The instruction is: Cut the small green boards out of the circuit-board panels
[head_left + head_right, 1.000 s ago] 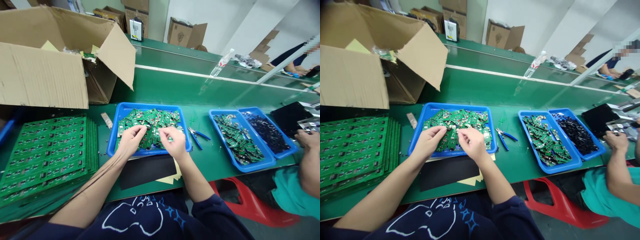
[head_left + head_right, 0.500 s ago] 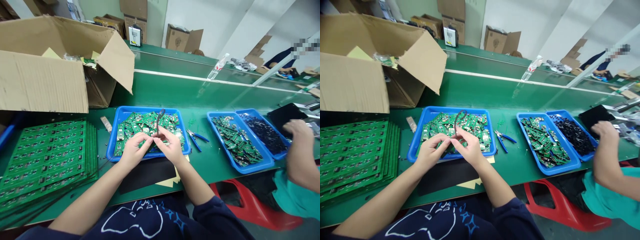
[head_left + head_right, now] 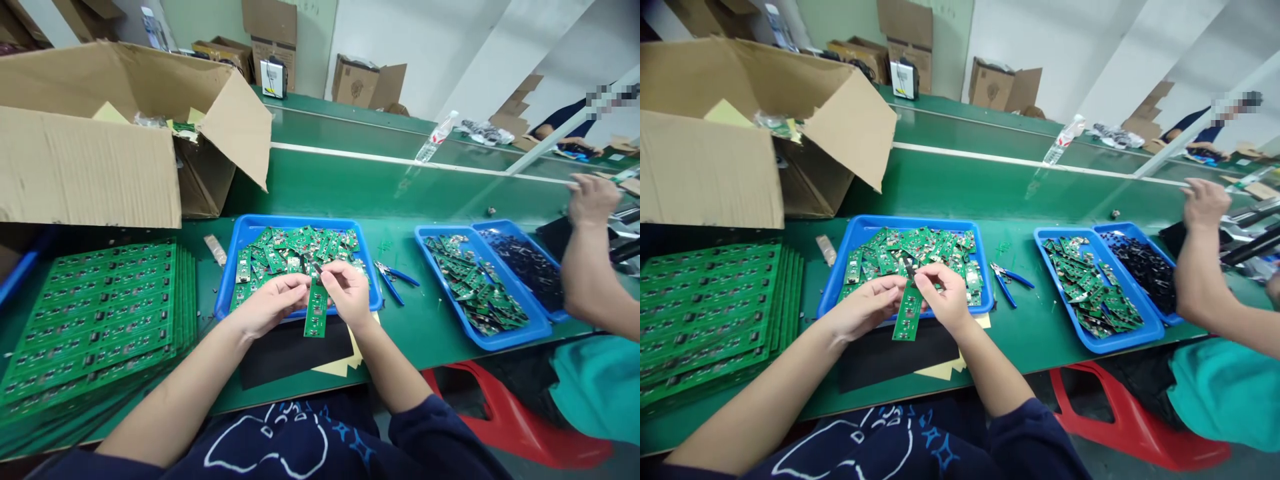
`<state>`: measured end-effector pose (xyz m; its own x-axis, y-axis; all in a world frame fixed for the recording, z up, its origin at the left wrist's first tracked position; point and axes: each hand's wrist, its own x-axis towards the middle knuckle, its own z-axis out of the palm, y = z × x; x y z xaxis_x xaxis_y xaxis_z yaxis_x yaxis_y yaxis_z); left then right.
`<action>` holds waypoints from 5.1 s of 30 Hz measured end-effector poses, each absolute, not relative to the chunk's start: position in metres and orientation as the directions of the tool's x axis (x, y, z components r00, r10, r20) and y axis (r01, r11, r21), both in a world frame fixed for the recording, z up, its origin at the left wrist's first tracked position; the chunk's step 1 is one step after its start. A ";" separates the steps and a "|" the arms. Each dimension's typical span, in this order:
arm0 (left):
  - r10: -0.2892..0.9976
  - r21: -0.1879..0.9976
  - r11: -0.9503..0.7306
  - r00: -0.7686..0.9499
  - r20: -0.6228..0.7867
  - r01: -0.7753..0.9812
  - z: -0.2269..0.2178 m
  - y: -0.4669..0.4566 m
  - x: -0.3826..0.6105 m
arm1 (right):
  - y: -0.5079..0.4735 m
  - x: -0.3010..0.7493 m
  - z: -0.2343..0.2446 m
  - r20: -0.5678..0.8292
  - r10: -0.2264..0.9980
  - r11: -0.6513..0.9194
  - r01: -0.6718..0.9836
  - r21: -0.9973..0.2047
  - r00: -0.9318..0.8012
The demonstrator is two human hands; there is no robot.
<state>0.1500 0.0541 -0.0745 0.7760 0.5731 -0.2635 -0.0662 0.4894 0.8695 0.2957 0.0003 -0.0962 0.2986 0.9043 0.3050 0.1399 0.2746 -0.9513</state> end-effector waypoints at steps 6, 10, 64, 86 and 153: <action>0.525 0.818 0.564 0.813 -0.250 -0.112 -0.079 0.047 0.154 | -0.003 0.290 -0.092 0.240 0.906 0.233 0.063 -0.971 0.348; 0.535 0.811 0.571 0.807 -0.251 -0.127 -0.080 0.045 0.156 | -0.001 0.288 -0.090 0.230 0.906 0.231 0.039 -0.972 0.357; 0.224 0.035 -0.934 0.506 0.833 0.356 -0.090 0.070 0.137 | 0.004 0.327 -0.087 0.209 0.976 0.199 0.150 -0.969 0.057; 0.621 0.545 -0.781 0.468 0.628 0.304 -0.093 0.070 0.142 | 0.009 0.295 -0.091 -0.082 0.995 -0.101 -0.465 -0.879 -0.062; 0.573 0.364 -0.817 0.550 0.608 0.447 -0.099 0.080 0.138 | 0.006 0.310 -0.093 0.664 0.737 0.457 0.816 -0.354 -0.124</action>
